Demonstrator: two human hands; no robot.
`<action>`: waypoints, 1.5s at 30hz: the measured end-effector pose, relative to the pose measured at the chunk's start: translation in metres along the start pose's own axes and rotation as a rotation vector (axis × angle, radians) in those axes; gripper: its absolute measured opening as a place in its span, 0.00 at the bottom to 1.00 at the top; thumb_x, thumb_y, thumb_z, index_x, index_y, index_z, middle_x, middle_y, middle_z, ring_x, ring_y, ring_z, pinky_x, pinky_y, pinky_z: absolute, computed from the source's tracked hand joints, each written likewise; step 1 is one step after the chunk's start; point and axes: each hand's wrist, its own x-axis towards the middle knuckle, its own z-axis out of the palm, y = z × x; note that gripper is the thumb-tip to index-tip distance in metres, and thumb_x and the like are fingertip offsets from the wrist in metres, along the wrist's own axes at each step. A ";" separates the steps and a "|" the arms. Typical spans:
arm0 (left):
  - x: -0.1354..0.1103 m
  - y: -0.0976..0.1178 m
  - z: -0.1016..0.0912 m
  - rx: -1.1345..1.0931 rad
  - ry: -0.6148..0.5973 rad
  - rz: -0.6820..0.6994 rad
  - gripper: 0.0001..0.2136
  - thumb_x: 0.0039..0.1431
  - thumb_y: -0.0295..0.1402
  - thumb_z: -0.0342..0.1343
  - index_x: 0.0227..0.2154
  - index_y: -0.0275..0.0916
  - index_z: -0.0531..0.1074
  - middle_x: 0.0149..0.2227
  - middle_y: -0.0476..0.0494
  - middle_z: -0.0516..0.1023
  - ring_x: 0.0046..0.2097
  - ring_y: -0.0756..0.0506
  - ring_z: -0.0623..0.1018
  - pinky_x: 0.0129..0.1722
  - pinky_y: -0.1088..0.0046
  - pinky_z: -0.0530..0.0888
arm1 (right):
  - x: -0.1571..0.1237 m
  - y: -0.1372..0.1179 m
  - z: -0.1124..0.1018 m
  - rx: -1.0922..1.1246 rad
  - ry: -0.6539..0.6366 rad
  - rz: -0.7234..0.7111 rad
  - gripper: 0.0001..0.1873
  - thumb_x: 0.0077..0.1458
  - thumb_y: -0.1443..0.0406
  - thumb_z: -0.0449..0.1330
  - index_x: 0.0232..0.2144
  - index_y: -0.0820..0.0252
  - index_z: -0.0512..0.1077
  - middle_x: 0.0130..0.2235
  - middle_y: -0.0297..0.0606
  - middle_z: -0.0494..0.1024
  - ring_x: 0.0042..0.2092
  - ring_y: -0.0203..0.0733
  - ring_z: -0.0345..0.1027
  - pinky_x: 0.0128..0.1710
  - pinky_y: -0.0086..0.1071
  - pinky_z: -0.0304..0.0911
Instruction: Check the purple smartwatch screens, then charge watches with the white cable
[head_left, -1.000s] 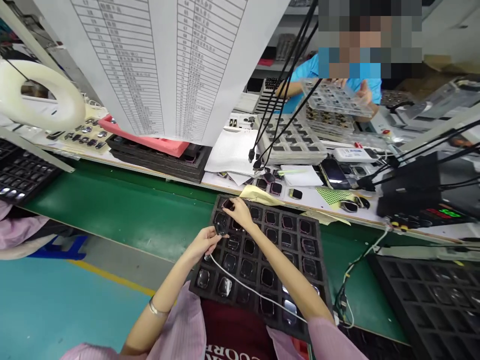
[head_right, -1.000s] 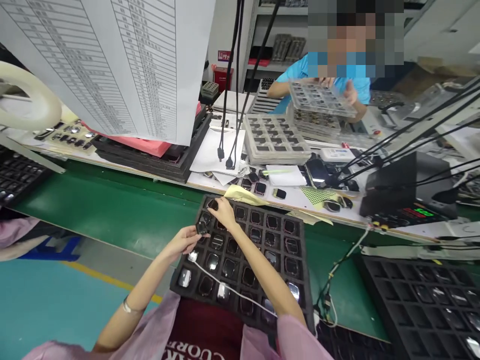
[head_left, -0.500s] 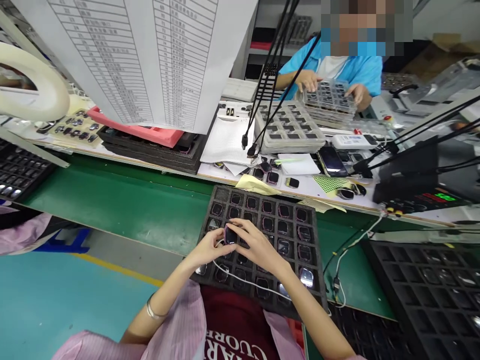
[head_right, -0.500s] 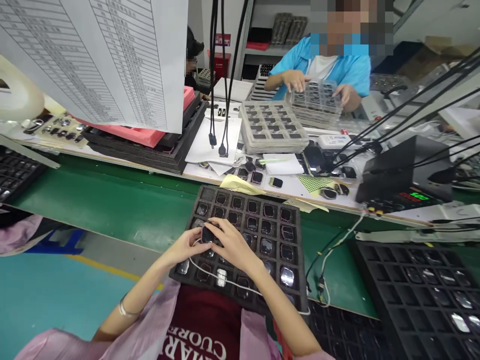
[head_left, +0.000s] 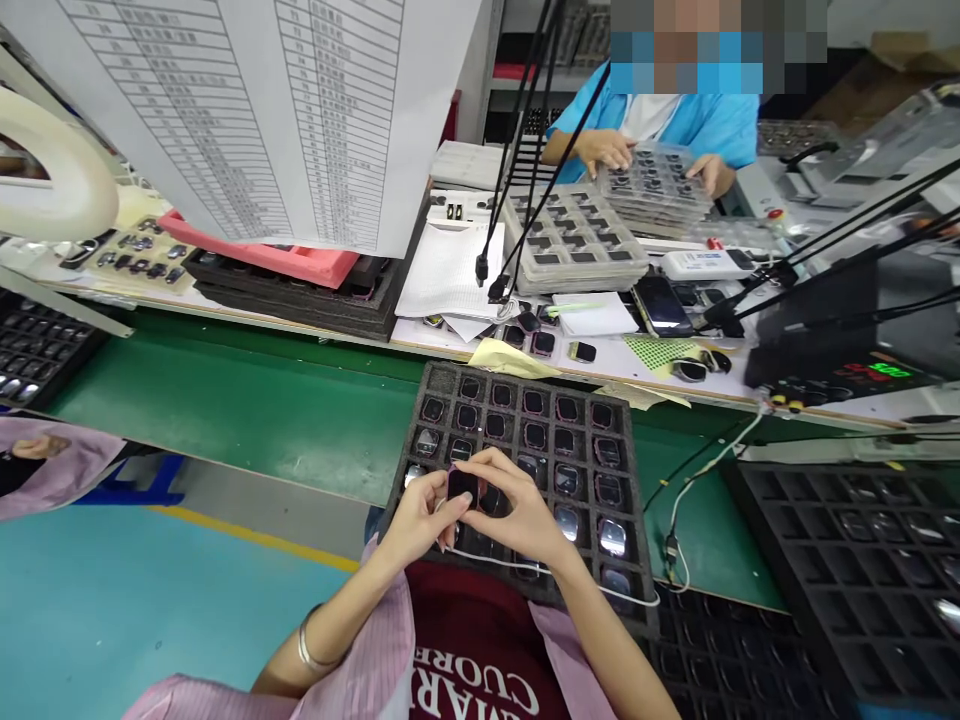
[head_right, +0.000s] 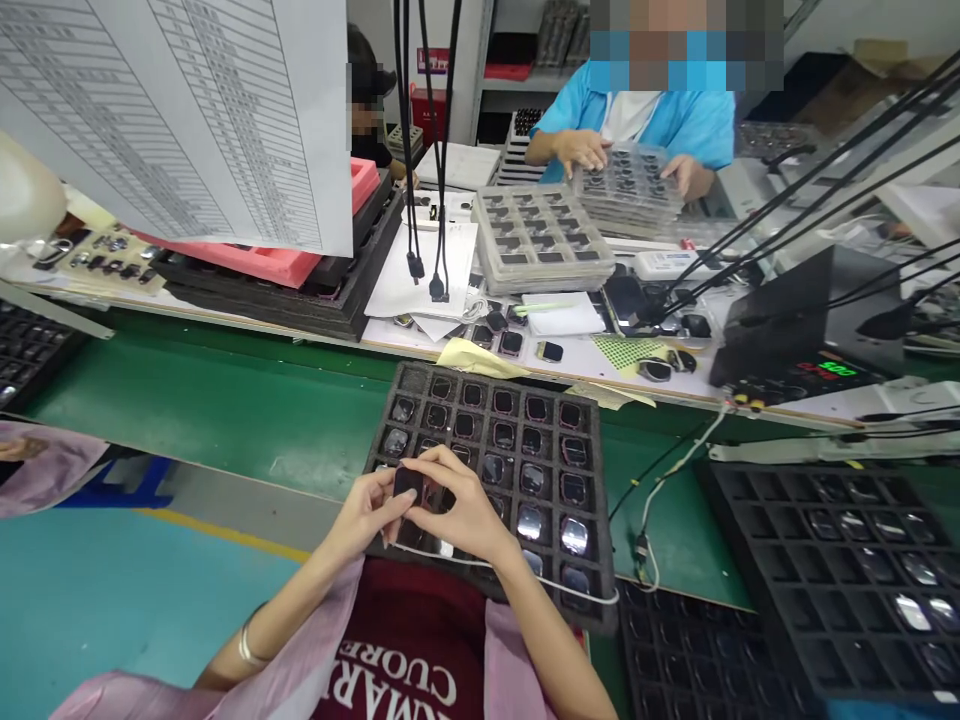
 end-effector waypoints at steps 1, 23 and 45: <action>-0.002 0.003 0.001 -0.004 0.005 0.000 0.19 0.52 0.47 0.59 0.35 0.33 0.69 0.17 0.54 0.65 0.13 0.54 0.65 0.12 0.80 0.62 | -0.001 -0.001 0.002 0.036 0.022 0.002 0.23 0.53 0.69 0.62 0.52 0.54 0.69 0.42 0.41 0.68 0.39 0.43 0.66 0.36 0.35 0.68; 0.001 0.006 -0.004 0.045 -0.008 0.001 0.17 0.53 0.44 0.60 0.38 0.36 0.71 0.25 0.50 0.69 0.22 0.52 0.67 0.20 0.78 0.63 | -0.001 -0.009 -0.012 -0.223 -0.057 -0.069 0.24 0.57 0.67 0.59 0.56 0.57 0.63 0.47 0.45 0.68 0.47 0.47 0.65 0.46 0.40 0.66; 0.111 -0.113 -0.046 0.151 0.029 0.022 0.07 0.60 0.32 0.56 0.37 0.33 0.69 0.33 0.48 0.72 0.31 0.49 0.73 0.32 0.70 0.73 | 0.116 0.156 -0.027 -0.904 -0.145 0.290 0.14 0.62 0.63 0.58 0.49 0.62 0.68 0.50 0.43 0.69 0.48 0.48 0.67 0.47 0.46 0.66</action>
